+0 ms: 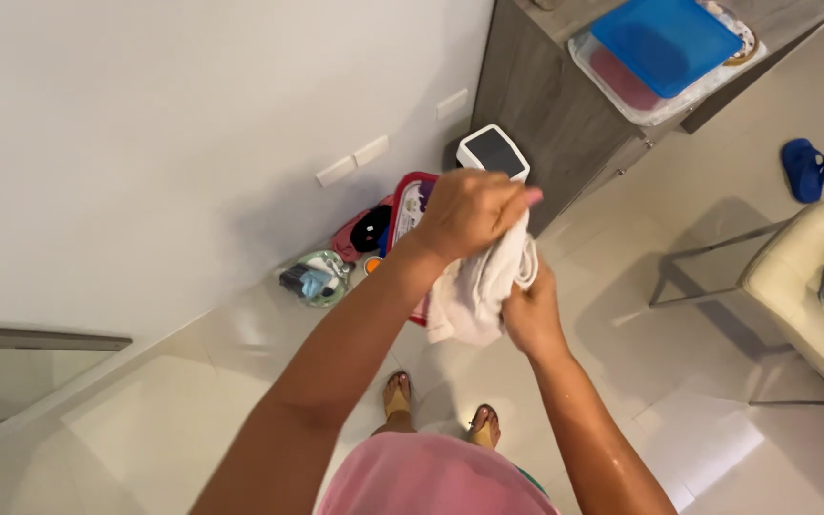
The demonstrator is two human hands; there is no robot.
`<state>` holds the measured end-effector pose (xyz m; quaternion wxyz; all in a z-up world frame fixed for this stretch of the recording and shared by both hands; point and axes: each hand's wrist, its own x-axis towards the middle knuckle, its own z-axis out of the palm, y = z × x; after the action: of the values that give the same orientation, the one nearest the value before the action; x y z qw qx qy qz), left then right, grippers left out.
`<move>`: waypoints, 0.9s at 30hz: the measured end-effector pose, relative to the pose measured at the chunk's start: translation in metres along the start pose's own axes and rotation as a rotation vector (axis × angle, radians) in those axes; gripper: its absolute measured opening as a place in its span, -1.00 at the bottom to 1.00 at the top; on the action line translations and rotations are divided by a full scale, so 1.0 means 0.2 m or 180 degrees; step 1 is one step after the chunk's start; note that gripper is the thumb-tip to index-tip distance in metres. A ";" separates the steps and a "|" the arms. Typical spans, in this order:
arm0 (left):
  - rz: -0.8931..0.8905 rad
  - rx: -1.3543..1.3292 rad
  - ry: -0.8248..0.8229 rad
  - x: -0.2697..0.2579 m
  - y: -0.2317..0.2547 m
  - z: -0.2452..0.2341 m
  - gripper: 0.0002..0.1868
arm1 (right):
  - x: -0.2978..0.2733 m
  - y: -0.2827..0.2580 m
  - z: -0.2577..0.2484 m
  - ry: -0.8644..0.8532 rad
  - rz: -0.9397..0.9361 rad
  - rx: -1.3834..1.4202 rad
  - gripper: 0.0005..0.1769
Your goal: Cleaning and washing plastic food containers and lids using a cloth and a sink.
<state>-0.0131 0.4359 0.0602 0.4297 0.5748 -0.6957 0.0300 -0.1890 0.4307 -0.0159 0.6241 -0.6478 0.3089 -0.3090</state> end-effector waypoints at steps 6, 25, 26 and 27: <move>0.0511 -0.0311 0.0458 -0.01 0.08 -0.09 -0.84 | 0.09 -0.18 -0.11 0.0784 -0.0961 -0.1228 -0.73; -0.0447 -0.0669 0.0495 -0.24 0.14 0.31 -0.14 | -0.10 0.04 -0.09 0.0790 0.0018 0.1658 -0.66; -0.0170 -0.0335 0.0177 -0.25 0.16 0.28 -0.11 | -0.10 0.00 -0.12 0.0519 0.0078 0.1750 -0.62; 0.0091 -0.0012 -0.0163 -0.27 0.20 0.25 -0.06 | -0.13 -0.03 -0.14 0.0265 0.0168 0.1845 -0.58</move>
<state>-0.0757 0.4656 0.0125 0.4123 0.5646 -0.7147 0.0201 -0.2266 0.4349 -0.0088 0.7778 -0.4210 0.2498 -0.3943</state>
